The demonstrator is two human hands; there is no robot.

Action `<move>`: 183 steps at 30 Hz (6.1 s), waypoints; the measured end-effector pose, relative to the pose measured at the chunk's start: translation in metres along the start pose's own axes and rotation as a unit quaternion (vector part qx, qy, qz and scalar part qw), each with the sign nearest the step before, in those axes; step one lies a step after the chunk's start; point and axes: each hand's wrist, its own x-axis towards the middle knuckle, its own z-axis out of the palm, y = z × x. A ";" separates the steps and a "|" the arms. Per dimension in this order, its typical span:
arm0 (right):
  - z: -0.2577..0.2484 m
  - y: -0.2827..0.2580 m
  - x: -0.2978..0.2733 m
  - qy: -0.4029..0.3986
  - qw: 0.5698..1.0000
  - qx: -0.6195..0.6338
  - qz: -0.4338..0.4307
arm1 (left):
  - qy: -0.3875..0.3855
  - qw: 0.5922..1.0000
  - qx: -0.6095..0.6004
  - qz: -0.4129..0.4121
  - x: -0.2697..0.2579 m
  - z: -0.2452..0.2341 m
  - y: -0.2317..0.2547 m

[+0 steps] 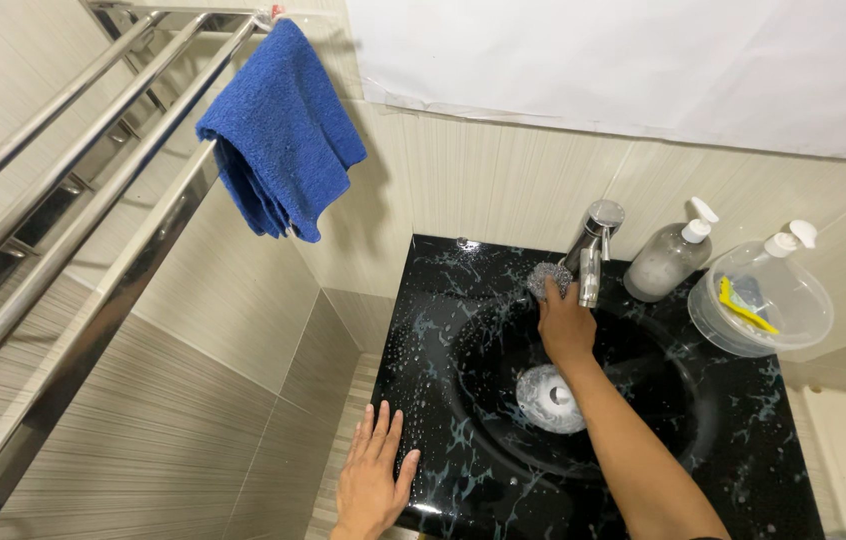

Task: The person scrubs a black bathroom sink and countertop using a steel wool pad and a yellow sponge. They apply soap to the sponge and continue scrubbing the sink basin and surrounding surfaces.

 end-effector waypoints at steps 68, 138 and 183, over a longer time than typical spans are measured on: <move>-0.044 -0.073 -0.169 -0.231 0.870 0.107 -0.423 | 0.191 0.940 -0.248 -0.136 -0.010 0.006 -0.005; -0.019 -0.194 -0.265 -0.088 0.932 0.076 -0.344 | 0.107 0.825 -0.501 -0.239 -0.046 -0.012 -0.015; -0.103 0.042 -0.332 0.066 0.991 -0.052 -0.101 | 0.109 0.991 0.031 0.072 -0.040 0.008 0.023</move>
